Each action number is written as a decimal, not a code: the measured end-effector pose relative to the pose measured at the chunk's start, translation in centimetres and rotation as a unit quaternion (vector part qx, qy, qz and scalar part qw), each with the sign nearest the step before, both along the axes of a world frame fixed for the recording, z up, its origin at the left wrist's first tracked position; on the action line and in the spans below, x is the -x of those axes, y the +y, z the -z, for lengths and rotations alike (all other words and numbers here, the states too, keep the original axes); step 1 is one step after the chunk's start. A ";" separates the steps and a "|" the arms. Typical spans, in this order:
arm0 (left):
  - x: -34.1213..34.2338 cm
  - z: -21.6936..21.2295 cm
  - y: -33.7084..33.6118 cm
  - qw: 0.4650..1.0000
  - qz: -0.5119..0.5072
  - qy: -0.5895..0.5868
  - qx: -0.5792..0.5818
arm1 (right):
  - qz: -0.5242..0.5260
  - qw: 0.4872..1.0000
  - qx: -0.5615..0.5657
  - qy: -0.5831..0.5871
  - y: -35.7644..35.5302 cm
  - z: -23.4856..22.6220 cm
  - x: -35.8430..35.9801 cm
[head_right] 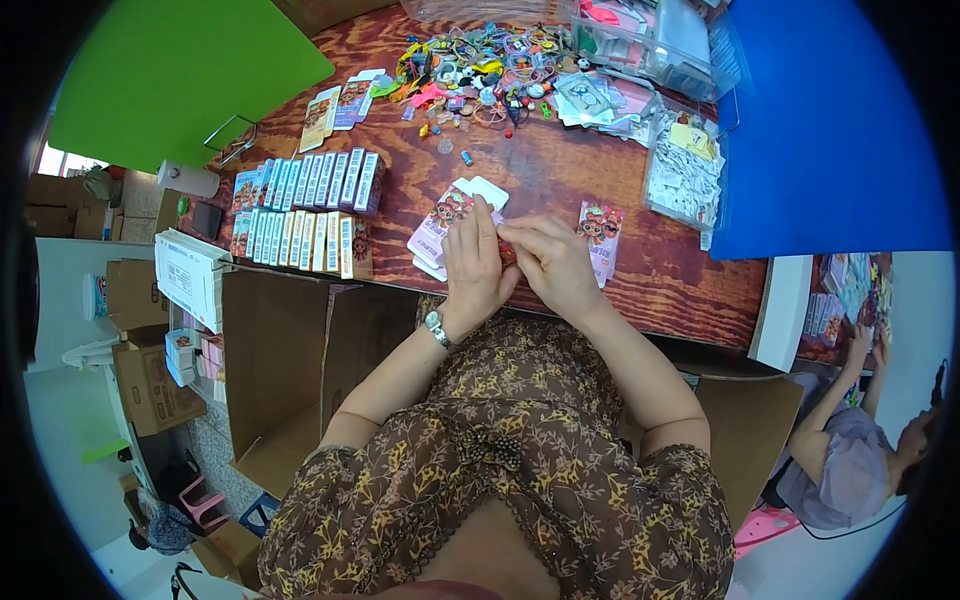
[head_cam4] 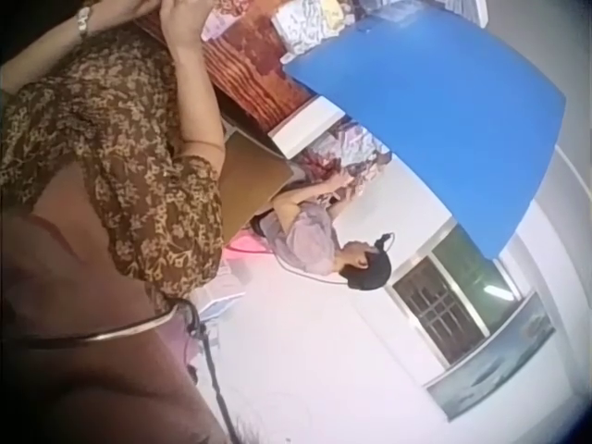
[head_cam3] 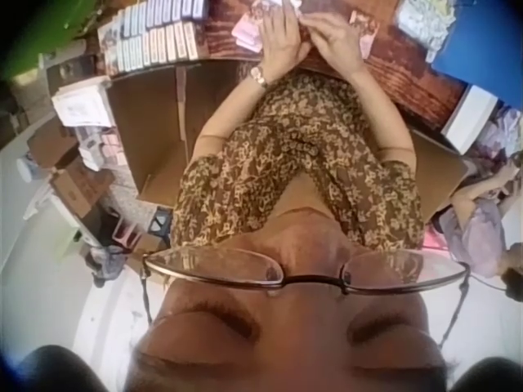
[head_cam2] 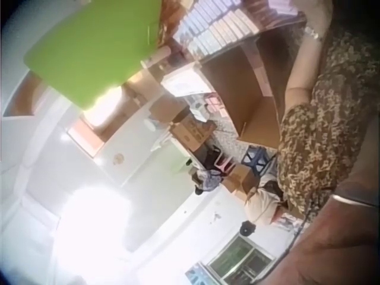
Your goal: Sorting small colorful toy components and stickers from a pile into organized groups on a workbench and into small packets.
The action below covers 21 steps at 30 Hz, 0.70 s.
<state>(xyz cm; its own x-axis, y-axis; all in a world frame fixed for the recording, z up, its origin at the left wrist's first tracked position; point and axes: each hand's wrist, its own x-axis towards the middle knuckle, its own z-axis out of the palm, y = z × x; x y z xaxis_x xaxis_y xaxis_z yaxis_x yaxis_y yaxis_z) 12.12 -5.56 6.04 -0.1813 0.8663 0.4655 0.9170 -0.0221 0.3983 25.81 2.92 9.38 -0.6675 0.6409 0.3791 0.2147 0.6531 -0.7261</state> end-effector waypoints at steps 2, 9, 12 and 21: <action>0.1 -0.1 0.0 1.000 0.002 -0.013 -0.004 | -0.015 1.000 -0.014 -0.007 0.2 0.3 0.0; 0.6 -1.2 0.7 1.000 0.002 -0.018 -0.013 | 0.026 0.972 0.220 0.076 -2.1 1.4 0.2; 0.3 -1.5 0.5 1.000 -0.006 0.001 0.001 | 0.032 0.973 0.218 0.071 -2.4 1.1 0.0; -0.3 -1.0 0.9 0.999 -0.031 0.008 0.010 | 0.040 0.996 0.063 0.042 -2.9 0.9 0.2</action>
